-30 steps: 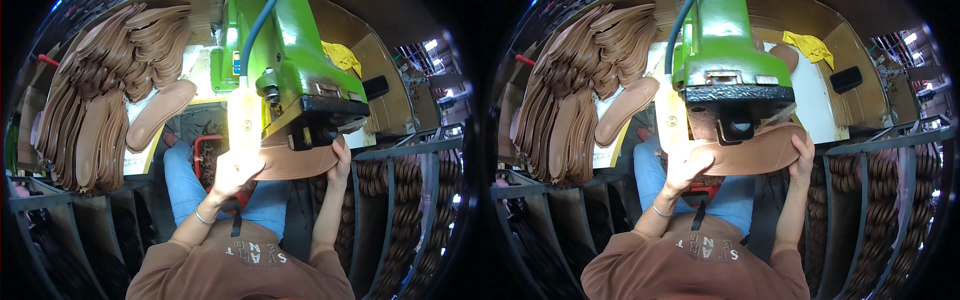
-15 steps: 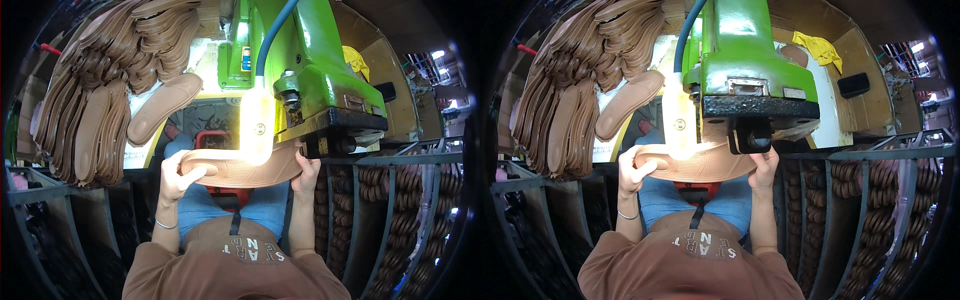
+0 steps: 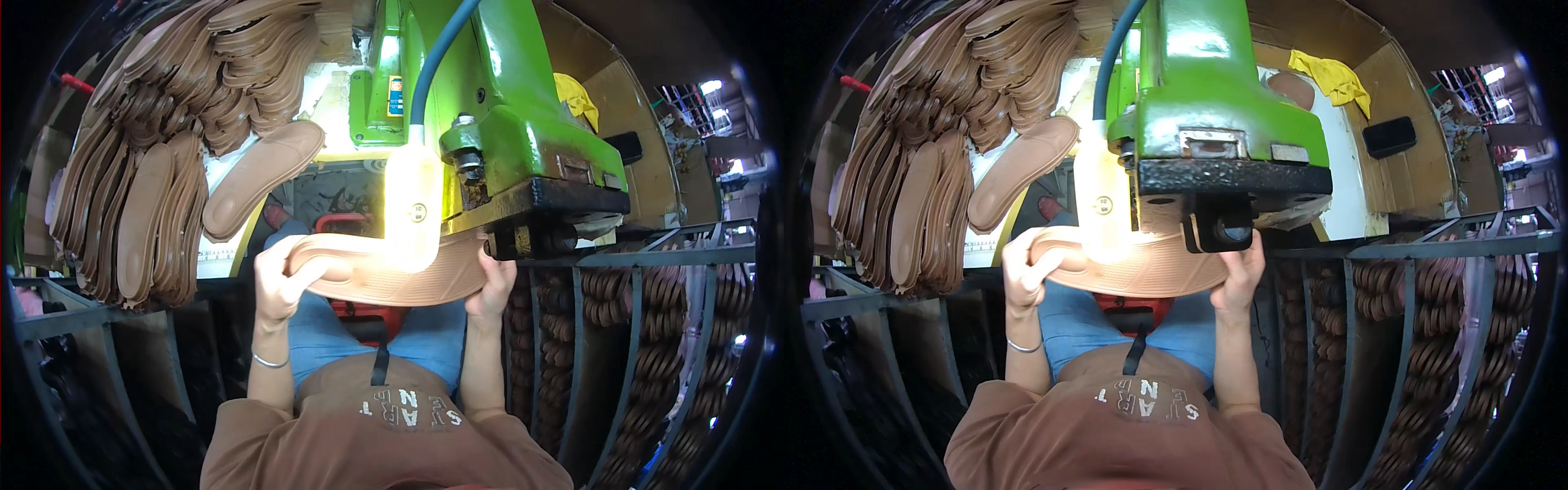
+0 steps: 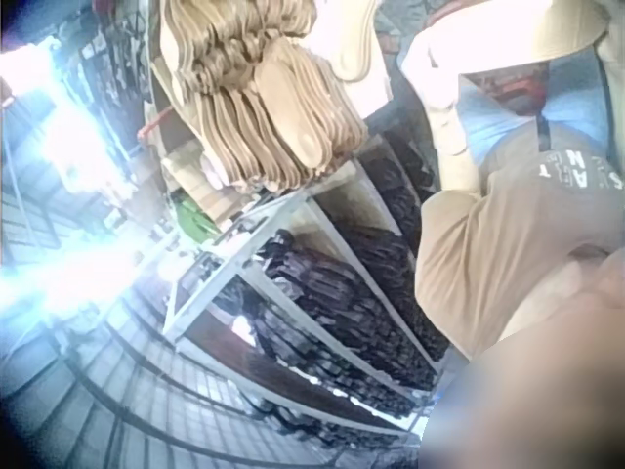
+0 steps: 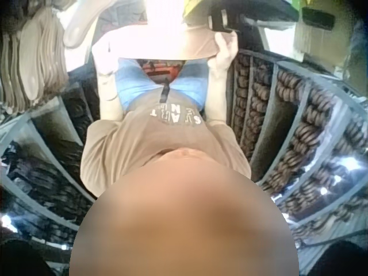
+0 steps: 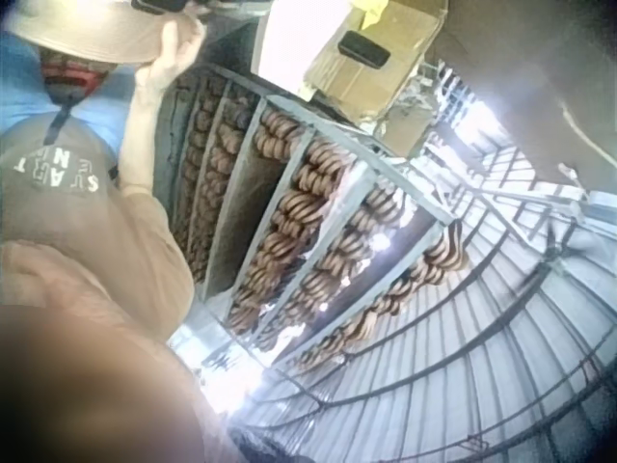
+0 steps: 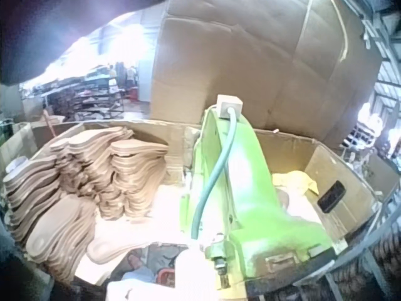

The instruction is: Operating a sole attaching or pressing machine to stitch, trim, or press rubber outsoles onto shoe components sequentially.

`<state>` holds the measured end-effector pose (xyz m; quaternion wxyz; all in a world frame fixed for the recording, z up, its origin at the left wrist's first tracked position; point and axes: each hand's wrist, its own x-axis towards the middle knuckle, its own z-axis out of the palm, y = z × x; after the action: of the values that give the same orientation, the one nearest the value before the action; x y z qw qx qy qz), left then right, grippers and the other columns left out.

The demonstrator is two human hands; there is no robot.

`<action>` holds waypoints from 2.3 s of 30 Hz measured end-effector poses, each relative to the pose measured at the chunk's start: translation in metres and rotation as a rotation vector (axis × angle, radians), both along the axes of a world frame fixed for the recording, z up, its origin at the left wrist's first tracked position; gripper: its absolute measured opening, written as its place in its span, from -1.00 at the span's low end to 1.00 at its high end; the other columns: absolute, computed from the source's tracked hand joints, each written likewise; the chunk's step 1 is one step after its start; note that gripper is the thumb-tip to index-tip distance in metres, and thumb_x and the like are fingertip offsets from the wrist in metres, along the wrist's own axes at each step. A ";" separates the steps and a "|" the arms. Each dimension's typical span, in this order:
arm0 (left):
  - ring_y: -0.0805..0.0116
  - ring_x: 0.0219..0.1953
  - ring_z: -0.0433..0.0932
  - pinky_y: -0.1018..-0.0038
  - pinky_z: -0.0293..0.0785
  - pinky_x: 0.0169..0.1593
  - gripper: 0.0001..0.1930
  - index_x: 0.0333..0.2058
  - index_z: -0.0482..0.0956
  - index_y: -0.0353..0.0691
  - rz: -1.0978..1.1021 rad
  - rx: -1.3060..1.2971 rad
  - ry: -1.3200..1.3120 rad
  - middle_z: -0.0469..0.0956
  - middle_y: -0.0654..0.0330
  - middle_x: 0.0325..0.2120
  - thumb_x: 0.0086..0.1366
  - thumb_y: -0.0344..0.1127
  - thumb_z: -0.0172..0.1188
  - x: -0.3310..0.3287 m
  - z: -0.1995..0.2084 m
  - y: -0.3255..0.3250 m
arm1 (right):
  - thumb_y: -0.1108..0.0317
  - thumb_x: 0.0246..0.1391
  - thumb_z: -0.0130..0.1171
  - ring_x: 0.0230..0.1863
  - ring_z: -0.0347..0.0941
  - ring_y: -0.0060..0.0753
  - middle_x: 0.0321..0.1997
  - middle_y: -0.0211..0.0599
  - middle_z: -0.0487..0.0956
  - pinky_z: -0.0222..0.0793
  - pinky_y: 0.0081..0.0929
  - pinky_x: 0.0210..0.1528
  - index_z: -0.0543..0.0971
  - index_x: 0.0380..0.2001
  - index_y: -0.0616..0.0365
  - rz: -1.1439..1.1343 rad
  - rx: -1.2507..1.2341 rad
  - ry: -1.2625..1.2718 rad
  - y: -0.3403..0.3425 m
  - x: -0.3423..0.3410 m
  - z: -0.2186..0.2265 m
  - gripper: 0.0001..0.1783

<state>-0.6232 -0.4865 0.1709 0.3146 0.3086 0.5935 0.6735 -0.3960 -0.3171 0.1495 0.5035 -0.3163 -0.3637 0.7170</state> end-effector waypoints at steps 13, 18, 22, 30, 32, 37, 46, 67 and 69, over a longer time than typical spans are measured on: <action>0.50 -0.35 0.52 0.55 0.46 -0.21 -0.69 -0.21 0.52 -0.41 -0.473 -0.421 -0.051 0.59 0.17 -0.39 0.06 -0.43 0.30 0.013 -0.035 -0.059 | 0.58 -0.10 0.20 -0.26 0.49 -0.49 -0.28 -0.19 0.54 0.40 -0.58 -0.13 0.41 -0.19 0.40 0.281 0.119 -0.055 -0.017 -0.034 0.011 -0.66; 0.35 -0.43 0.54 0.47 0.45 -0.27 -0.70 -0.23 0.54 -0.35 -0.332 -0.211 0.239 0.57 0.02 -0.46 0.14 -0.24 0.22 0.064 0.009 0.050 | 0.53 -0.03 0.19 -0.31 0.47 -0.58 -0.30 -0.26 0.55 0.39 -0.64 -0.18 0.45 -0.28 0.33 0.173 0.179 -0.206 -0.021 -0.029 0.005 -0.78; 0.29 -0.50 0.45 0.43 0.38 -0.36 -0.67 -0.23 0.59 -0.23 -0.311 -0.219 0.489 0.48 0.06 -0.54 0.10 -0.13 0.25 0.072 0.019 0.073 | 0.48 -0.01 0.23 -0.39 0.42 -0.69 -0.36 -0.36 0.55 0.32 -0.72 -0.26 0.48 -0.30 0.29 0.031 0.162 -0.178 -0.011 0.000 -0.007 -0.80; 0.42 -0.48 0.59 0.52 0.47 -0.37 -0.72 -0.22 0.59 -0.32 -0.324 -0.312 0.343 0.61 0.03 -0.47 0.12 -0.30 0.23 0.060 0.034 0.051 | 0.50 -0.02 0.20 -0.41 0.42 -0.69 -0.39 -0.34 0.54 0.34 -0.72 -0.32 0.45 -0.34 0.30 0.172 0.066 -0.121 -0.023 -0.013 -0.003 -0.82; 0.41 -0.45 0.61 0.51 0.48 -0.34 -0.71 -0.20 0.58 -0.32 -0.254 -0.279 0.313 0.61 0.02 -0.45 0.12 -0.30 0.24 0.067 0.020 0.045 | 0.49 -0.02 0.22 -0.39 0.43 -0.67 -0.38 -0.34 0.55 0.35 -0.70 -0.30 0.44 -0.32 0.31 0.209 0.112 -0.131 -0.025 -0.020 -0.004 -0.80; 0.57 -0.46 0.48 0.57 0.44 -0.33 -0.73 -0.22 0.58 -0.35 -0.116 -0.172 0.200 0.59 0.17 -0.47 0.14 -0.31 0.26 0.086 0.006 0.056 | 0.43 -0.03 0.26 -0.32 0.44 -0.63 -0.30 -0.31 0.54 0.37 -0.65 -0.23 0.44 -0.29 0.30 0.126 0.083 -0.183 -0.029 -0.015 -0.010 -0.74; 0.61 -0.37 0.48 0.64 0.43 -0.27 -0.78 -0.18 0.50 -0.39 -0.102 -0.081 0.065 0.57 0.22 -0.39 0.18 -0.47 0.19 0.112 -0.025 0.073 | 0.43 -0.14 0.34 -0.09 0.47 -0.40 -0.13 -0.13 0.54 0.38 -0.48 -0.03 0.43 -0.09 0.44 0.731 -0.097 -0.542 -0.119 0.104 -0.043 -0.48; 0.73 -0.46 0.40 0.76 0.29 -0.45 -0.79 -0.18 0.46 -0.37 -0.111 0.094 -0.184 0.54 0.28 -0.42 0.20 -0.48 0.17 0.120 -0.012 0.089 | 0.53 -0.08 0.24 -0.16 0.48 -0.41 -0.13 -0.16 0.52 0.40 -0.49 -0.08 0.40 -0.09 0.40 0.396 -0.326 -0.133 -0.111 0.155 -0.057 -0.56; 0.72 -0.45 0.40 0.76 0.29 -0.45 -0.77 -0.17 0.45 -0.39 -0.066 0.087 -0.148 0.54 0.27 -0.41 0.19 -0.50 0.18 0.120 -0.025 0.086 | 0.52 -0.07 0.23 -0.20 0.49 -0.42 -0.15 -0.16 0.53 0.41 -0.50 -0.11 0.41 -0.10 0.41 0.328 -0.288 -0.188 -0.120 0.148 -0.048 -0.58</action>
<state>-0.5033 -0.4006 0.1463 0.3660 0.2909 0.5283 0.7087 -0.2476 -0.4368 0.1012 0.2941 -0.3869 -0.3493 0.8011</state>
